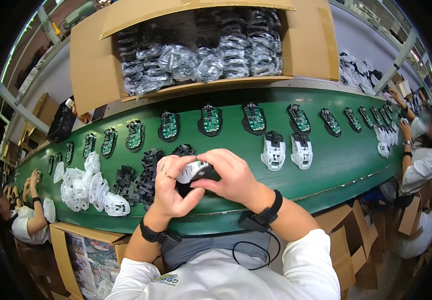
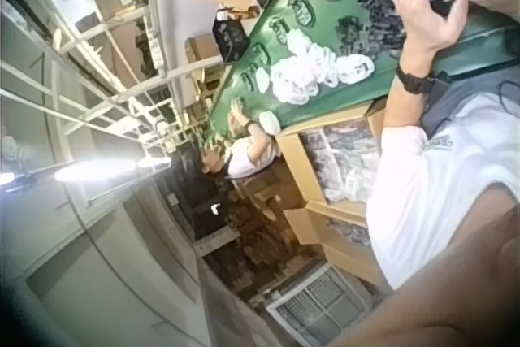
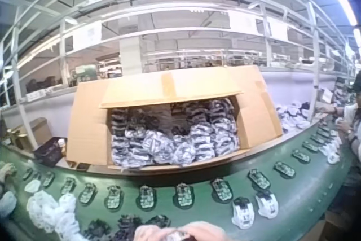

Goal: The person assembles small electronic devices by hand at a factory workstation. They pick up white plastic housings and black internal components, fit them together, and place the completed units on a green table. The person also retrieves additional white housings from a cardboard box to continue the assembly process.

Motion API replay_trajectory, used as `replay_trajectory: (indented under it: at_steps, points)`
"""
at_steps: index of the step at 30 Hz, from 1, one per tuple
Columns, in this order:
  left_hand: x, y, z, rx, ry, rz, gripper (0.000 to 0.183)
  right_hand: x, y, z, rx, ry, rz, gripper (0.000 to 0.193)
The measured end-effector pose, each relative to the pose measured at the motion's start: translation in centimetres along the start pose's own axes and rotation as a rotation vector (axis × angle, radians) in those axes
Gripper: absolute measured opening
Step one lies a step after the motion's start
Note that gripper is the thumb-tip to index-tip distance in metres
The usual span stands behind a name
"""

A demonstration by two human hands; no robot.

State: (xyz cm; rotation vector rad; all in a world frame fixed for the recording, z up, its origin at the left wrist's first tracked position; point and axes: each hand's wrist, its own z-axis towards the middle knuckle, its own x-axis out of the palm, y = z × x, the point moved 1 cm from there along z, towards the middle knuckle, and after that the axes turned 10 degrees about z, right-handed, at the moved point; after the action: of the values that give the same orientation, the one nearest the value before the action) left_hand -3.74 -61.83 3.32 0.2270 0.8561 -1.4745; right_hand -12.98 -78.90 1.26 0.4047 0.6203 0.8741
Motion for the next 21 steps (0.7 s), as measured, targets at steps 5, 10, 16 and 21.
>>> replay_trajectory:
  at_steps: [5, 10, 16, 21]
  points:
    - [1.1, 1.6, -2.2, -0.103, -0.234, -0.104, 0.035, 0.0, 0.2, -0.3, 0.066, 0.036, 0.278, 0.049]
    - [0.5, 1.8, -2.0, -0.089, -0.234, -0.210, 0.034, 0.2, 0.0, -0.6, 0.069, 0.120, 0.328, 0.024]
    - [1.5, 2.3, -1.6, -0.252, -0.218, -0.232, 0.031, 0.8, 0.7, -0.1, 0.122, -0.018, 0.202, 0.015]
    - [-2.9, 2.7, 1.3, -0.410, 0.188, -0.069, 0.050, -5.7, -7.7, -0.6, 0.596, -0.206, 0.278, 0.028]
